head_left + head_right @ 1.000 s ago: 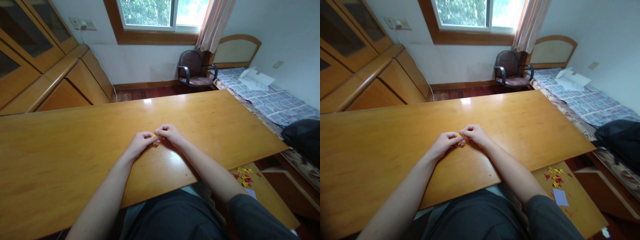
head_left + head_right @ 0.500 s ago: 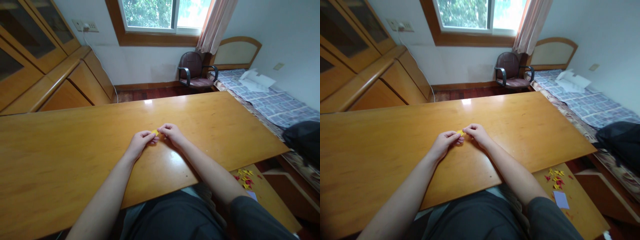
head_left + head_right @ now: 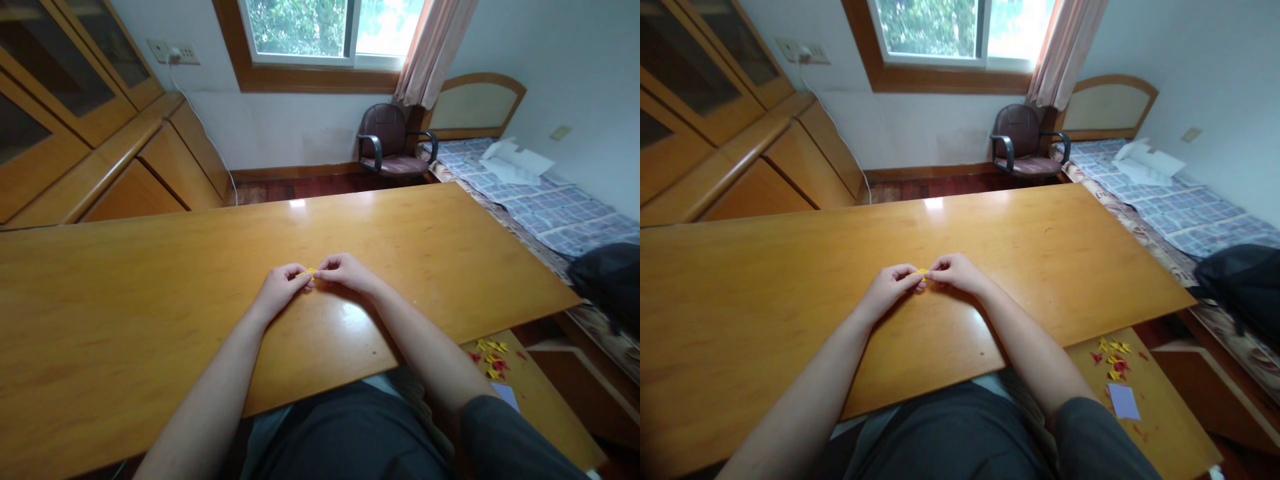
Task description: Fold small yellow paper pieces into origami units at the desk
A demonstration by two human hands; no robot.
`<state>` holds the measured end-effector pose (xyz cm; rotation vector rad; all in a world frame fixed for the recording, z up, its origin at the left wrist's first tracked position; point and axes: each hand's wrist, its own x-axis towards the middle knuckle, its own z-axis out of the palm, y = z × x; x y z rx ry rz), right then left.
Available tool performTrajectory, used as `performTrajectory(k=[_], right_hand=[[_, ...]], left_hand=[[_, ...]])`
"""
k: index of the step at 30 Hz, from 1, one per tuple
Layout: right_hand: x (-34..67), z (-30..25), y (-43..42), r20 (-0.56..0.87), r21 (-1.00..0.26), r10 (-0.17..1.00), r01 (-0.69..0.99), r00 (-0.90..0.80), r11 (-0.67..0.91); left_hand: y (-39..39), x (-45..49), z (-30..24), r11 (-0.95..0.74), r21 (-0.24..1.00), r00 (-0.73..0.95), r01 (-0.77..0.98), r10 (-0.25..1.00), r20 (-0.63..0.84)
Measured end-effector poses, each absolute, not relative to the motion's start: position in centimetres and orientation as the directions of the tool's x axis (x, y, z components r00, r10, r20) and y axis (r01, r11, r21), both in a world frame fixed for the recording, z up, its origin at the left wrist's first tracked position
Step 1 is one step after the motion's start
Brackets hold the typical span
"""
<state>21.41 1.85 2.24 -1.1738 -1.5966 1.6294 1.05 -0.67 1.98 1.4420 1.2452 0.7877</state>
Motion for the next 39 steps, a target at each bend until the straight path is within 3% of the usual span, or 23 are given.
performTrajectory(k=[6, 16, 39], right_hand=[[21.4, 2.2, 1.7, -0.194, -0.95, 0.86, 0.309, -0.472, -0.044], [21.9, 2.8, 1.6, -0.252, -0.961, 0.822, 0.233, -0.511, -0.15], [23.0, 2.4, 2.4, -0.246, -0.969, 0.806, 0.168, -0.539, -0.183]], left_hand=[[-0.7, 0.9, 2.3, -0.035, 0.883, 0.281, 0.467, 0.953, -0.111], [-0.6, 0.3, 2.5, 0.108, 0.956, 0.362, 0.272, 0.909, -0.205], [-0.5, 0.3, 2.7, 0.223, 0.953, 0.29, 0.203, 0.916, -0.276]])
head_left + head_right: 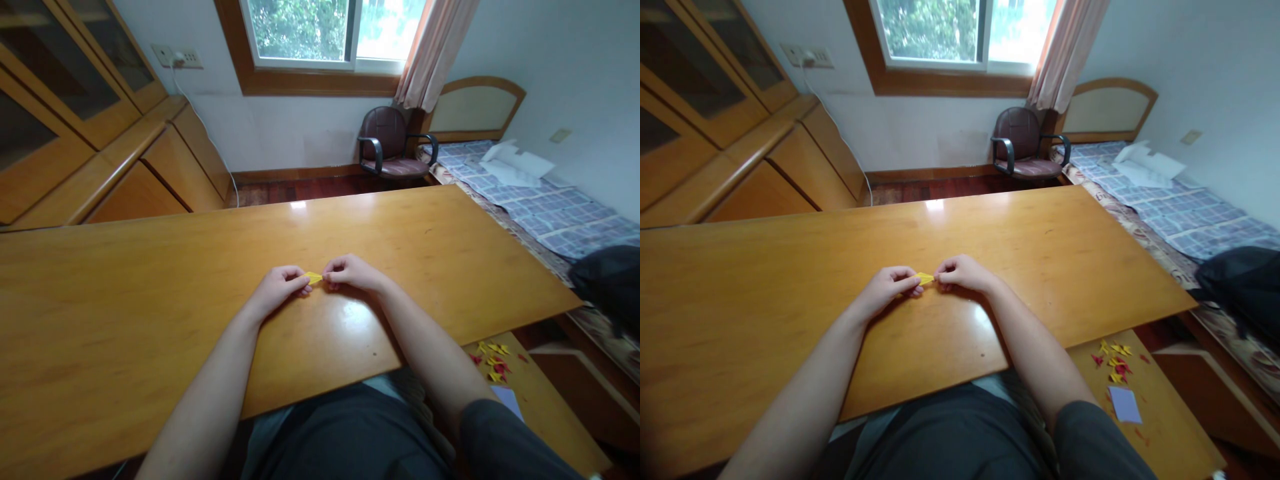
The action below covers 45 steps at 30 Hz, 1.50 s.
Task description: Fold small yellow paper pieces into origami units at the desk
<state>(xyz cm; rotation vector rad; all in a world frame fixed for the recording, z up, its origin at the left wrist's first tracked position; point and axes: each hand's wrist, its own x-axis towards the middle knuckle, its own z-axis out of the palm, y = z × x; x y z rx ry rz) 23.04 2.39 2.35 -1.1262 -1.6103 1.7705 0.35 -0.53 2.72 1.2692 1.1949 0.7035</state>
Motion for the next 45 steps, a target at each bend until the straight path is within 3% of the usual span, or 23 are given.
performTrajectory(k=[11, 19, 27, 45], right_hand=[[22.4, 2.2, 2.2, -0.186, -0.975, 0.802, 0.211, -0.568, -0.077], [21.7, 1.7, 2.1, -0.151, -0.983, 0.861, 0.163, -0.486, -0.081], [21.3, 1.5, 2.1, -0.091, -0.977, 0.88, 0.211, -0.467, 0.011], [21.6, 1.3, 2.4, -0.145, -0.989, 0.88, 0.102, -0.453, -0.11]], left_hand=[[-0.5, 0.5, 2.5, 0.21, 0.954, 0.294, 0.214, 0.917, -0.268], [-0.4, 0.5, 2.4, 0.225, 0.963, 0.281, 0.151, 0.924, -0.26], [-0.6, 0.6, 2.4, 0.187, 0.961, 0.278, 0.206, 0.93, -0.24], [-0.4, 0.5, 2.1, 0.278, 0.96, 0.248, 0.045, 0.927, -0.28]])
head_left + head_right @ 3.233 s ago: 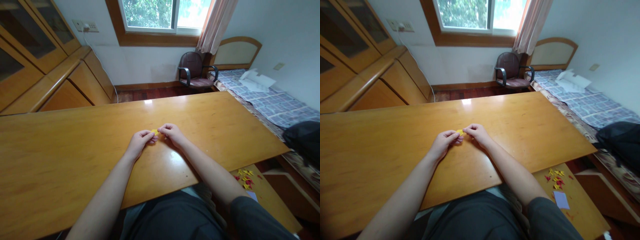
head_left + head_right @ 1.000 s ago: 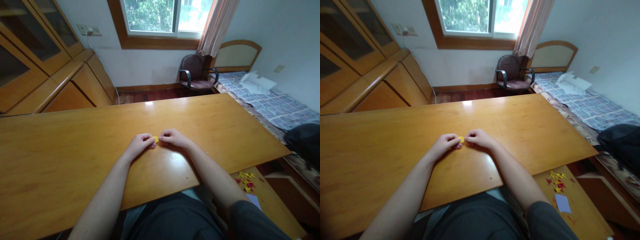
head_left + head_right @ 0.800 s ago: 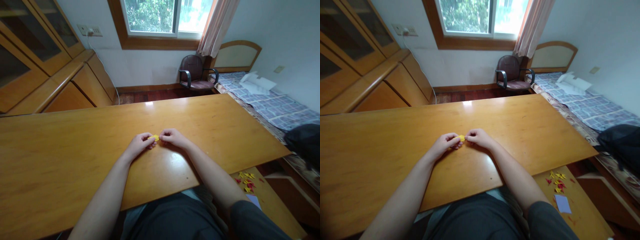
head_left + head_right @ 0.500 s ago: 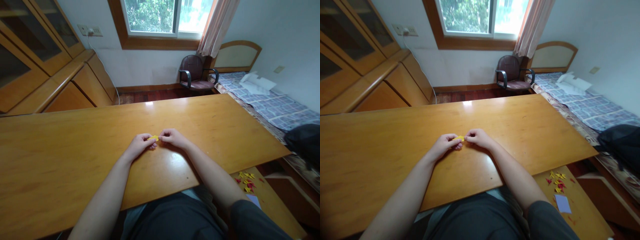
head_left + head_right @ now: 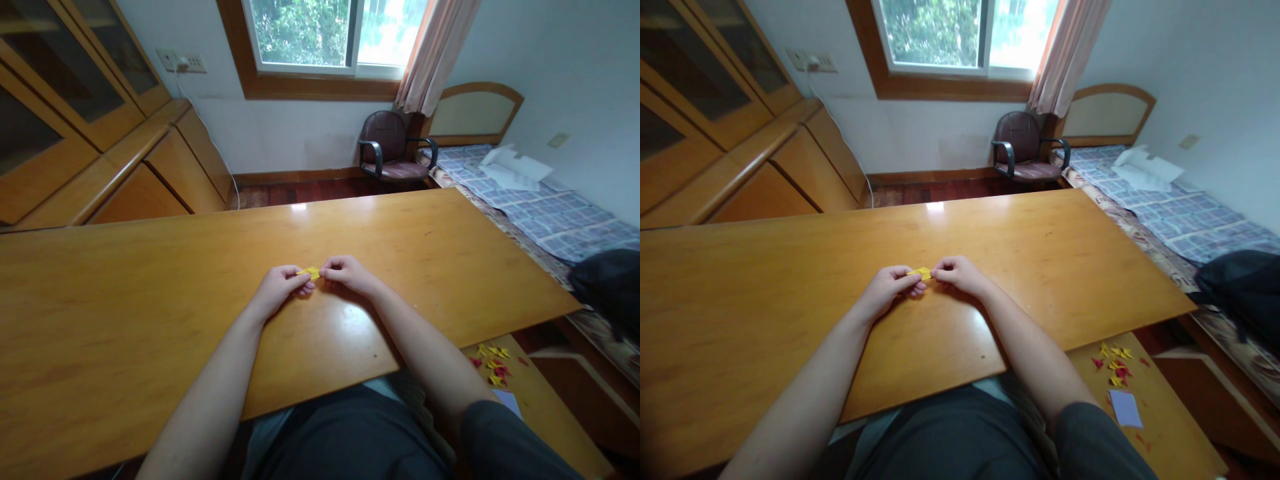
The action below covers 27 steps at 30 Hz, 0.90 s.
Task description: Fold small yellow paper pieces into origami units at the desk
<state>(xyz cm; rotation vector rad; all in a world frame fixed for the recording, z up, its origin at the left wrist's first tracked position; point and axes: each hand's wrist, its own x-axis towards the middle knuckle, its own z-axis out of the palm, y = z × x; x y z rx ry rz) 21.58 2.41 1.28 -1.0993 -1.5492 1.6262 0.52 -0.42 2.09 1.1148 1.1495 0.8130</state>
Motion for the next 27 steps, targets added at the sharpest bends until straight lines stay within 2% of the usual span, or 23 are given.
performTrajectory(k=[15, 22, 27], right_hand=[[21.58, 1.61, 2.28, -0.156, -0.987, 0.891, 0.092, -0.427, -0.13], [21.38, 1.27, 2.27, -0.147, -0.986, 0.892, 0.131, -0.428, -0.099], [21.41, 1.2, 2.34, -0.147, -0.985, 0.892, 0.142, -0.428, -0.094]], left_hand=[[-0.33, 0.41, 2.39, 0.342, 0.94, 0.272, -0.007, 0.905, -0.328], [-0.44, 0.78, 2.49, 0.291, 0.957, 0.227, 0.015, 0.931, -0.286], [-0.14, 0.6, 1.9, 0.342, 0.939, 0.242, -0.044, 0.915, -0.322]])
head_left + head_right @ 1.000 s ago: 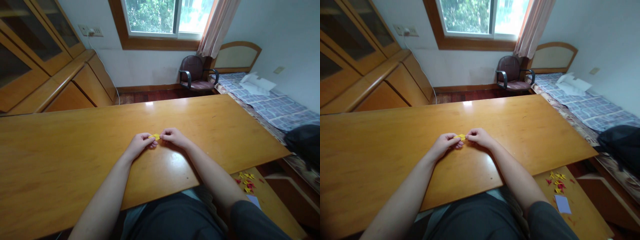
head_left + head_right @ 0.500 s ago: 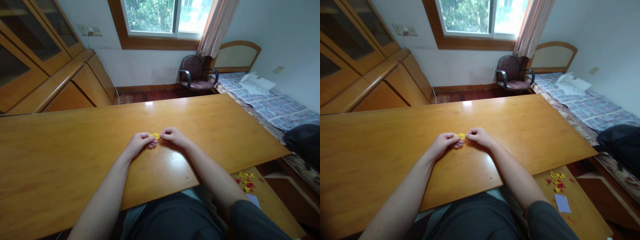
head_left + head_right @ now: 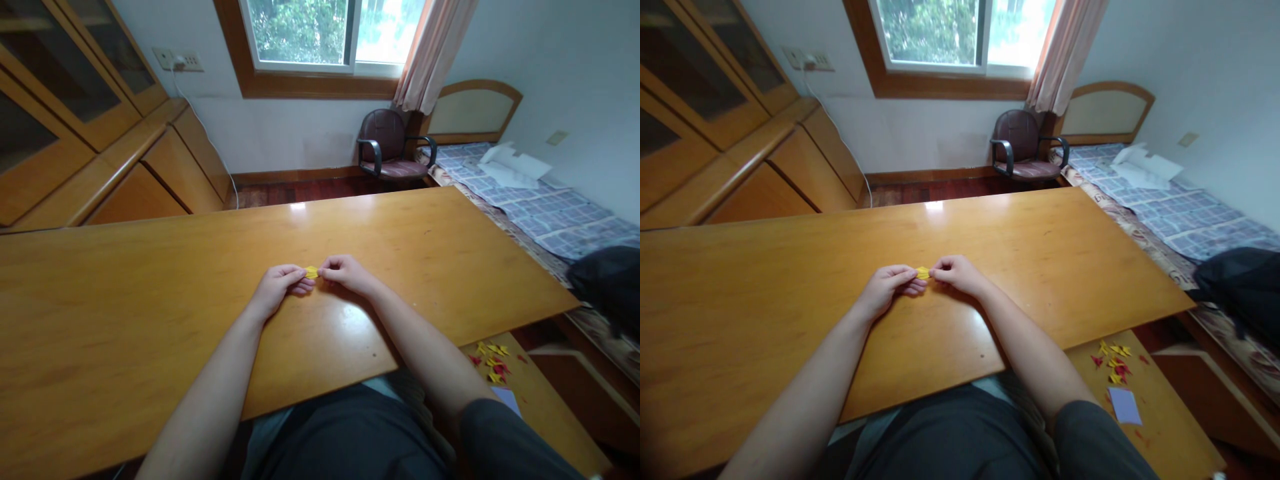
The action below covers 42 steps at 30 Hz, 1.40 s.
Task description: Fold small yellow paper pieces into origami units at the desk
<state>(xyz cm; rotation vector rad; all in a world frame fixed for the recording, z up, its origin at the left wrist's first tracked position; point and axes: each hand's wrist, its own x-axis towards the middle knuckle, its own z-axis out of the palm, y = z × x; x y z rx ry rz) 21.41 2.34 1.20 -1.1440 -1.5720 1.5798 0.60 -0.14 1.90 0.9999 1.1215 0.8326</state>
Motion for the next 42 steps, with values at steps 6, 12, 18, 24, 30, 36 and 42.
performTrajectory(k=[6, 12, 18, 24, 30, 36, 42], right_hand=[[21.44, 1.21, 2.42, -0.145, -0.986, 0.893, 0.139, -0.426, -0.094], [21.53, 1.04, 2.51, -0.143, -0.987, 0.89, 0.124, -0.433, -0.099], [21.52, 1.26, 2.37, -0.148, -0.988, 0.894, 0.109, -0.422, -0.112], [21.18, 1.71, 2.13, -0.139, -0.989, 0.89, 0.111, -0.434, -0.101], [21.19, 1.66, 1.96, -0.107, -0.987, 0.891, 0.152, -0.441, -0.044], [21.06, 1.74, 1.96, -0.097, -0.987, 0.88, 0.162, -0.464, -0.024], [21.03, 1.53, 2.05, -0.082, -0.985, 0.882, 0.17, -0.464, -0.002]], left_hand=[[0.0, 0.42, 1.56, 0.352, 0.935, 0.258, -0.041, 0.908, -0.33], [0.03, 0.19, 1.68, 0.339, 0.94, 0.297, -0.039, 0.902, -0.313], [-0.26, 0.46, 2.42, 0.305, 0.95, 0.239, -0.066, 0.929, -0.281], [-0.62, 0.98, 2.16, 0.244, 0.97, 0.215, 0.01, 0.947, -0.241], [-0.37, 0.92, 1.68, 0.201, 0.979, 0.206, 0.01, 0.958, -0.199], [-0.46, 0.98, 1.8, 0.193, 0.981, 0.213, 0.018, 0.958, -0.192], [-0.36, 0.99, 1.76, 0.231, 0.973, 0.232, 0.013, 0.946, -0.228]])
